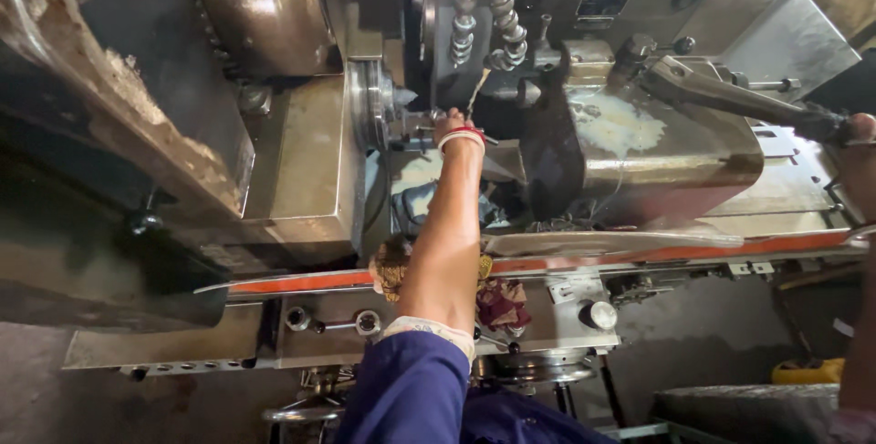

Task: The person repeatedly picks up metal rods from a green tray, inserts them into a machine, and pulls a lever to process them. The processed rods are then placed back into the tray. The task is performed continuously in a repetitive cycle.

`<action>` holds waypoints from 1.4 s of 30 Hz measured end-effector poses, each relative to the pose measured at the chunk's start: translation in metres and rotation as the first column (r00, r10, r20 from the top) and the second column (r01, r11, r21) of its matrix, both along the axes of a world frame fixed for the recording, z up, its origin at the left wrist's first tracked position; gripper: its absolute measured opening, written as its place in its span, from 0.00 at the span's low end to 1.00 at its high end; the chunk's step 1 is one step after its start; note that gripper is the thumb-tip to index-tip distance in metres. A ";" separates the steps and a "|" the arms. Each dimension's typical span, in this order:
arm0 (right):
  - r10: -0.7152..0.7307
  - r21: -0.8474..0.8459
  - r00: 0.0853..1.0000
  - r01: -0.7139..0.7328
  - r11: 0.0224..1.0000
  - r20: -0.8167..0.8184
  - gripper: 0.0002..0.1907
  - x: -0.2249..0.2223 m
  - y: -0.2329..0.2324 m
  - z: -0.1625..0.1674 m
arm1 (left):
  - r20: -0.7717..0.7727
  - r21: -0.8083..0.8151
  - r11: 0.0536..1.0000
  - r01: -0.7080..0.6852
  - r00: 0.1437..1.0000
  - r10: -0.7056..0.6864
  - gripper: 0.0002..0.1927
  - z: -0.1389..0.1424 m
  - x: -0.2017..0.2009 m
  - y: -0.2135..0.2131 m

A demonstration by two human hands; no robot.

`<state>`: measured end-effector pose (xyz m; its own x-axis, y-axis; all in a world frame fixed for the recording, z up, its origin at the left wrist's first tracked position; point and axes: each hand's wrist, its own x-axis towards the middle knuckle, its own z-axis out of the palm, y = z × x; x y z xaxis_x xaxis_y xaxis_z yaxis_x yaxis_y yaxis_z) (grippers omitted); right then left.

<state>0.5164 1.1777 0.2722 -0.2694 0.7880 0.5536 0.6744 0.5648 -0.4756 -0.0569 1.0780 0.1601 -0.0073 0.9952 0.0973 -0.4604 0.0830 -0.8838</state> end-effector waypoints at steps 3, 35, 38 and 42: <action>-0.007 0.003 1.000 0.007 1.000 0.006 0.30 -0.001 -0.002 0.005 | -0.856 -0.510 0.528 -0.679 0.458 -0.239 0.14 0.006 0.001 -0.004; -0.378 0.389 0.829 0.214 0.896 0.413 0.22 -0.013 -0.091 0.015 | -0.816 -0.415 0.591 -0.692 0.570 0.095 0.20 0.015 -0.007 0.011; -0.418 0.510 0.810 0.176 0.842 0.411 0.22 -0.028 -0.123 0.025 | -0.871 -0.379 0.622 -0.685 0.491 0.010 0.21 0.012 -0.005 0.006; 0.187 0.297 0.950 -0.109 0.949 -0.250 0.13 -0.071 -0.175 0.014 | -0.846 -0.491 0.582 -0.648 0.515 -0.139 0.20 0.012 0.013 -0.013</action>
